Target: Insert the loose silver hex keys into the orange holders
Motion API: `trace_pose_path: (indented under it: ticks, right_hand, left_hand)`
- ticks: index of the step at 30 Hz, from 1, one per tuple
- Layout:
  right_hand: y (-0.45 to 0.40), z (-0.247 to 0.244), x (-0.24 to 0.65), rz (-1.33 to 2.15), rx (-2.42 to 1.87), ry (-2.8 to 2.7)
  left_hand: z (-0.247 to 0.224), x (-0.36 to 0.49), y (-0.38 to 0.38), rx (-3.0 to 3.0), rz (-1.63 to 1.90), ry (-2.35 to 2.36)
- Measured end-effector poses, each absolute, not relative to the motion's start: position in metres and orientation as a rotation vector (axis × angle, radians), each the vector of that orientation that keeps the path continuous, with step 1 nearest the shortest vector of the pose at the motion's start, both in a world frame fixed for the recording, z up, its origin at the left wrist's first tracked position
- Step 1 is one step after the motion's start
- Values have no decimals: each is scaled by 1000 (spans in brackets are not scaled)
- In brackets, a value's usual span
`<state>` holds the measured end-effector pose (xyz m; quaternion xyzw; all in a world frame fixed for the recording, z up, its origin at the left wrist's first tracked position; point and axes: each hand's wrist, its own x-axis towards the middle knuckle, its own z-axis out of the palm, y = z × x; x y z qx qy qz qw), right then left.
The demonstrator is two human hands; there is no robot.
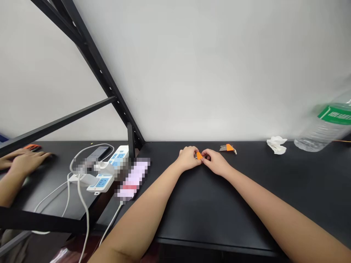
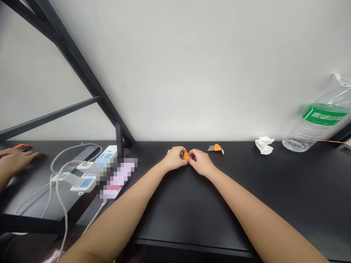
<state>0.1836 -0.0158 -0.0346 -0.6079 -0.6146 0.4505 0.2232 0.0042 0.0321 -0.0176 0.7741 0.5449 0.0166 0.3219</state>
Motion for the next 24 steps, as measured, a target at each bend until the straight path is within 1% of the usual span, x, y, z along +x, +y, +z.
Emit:
trace_pose_path:
  ticks: [3, 8, 16, 24]
  right_hand:
    - [-17, -40, 186, 1262, -1586, -1647]
    - [-17, -46, 188, 1226, -1479, -1641]
    - [-16, -43, 188, 1211, -1604, -1644]
    - [-18, -46, 189, 974, -1595, -1707]
  left_hand:
    - [-17, 6, 29, 2015, 134, 1429]
    - [-15, 4, 23, 2063, 353, 1209]
    - [-14, -1, 25, 2083, 392, 1168]
    - [-15, -1, 26, 1975, 467, 1153]
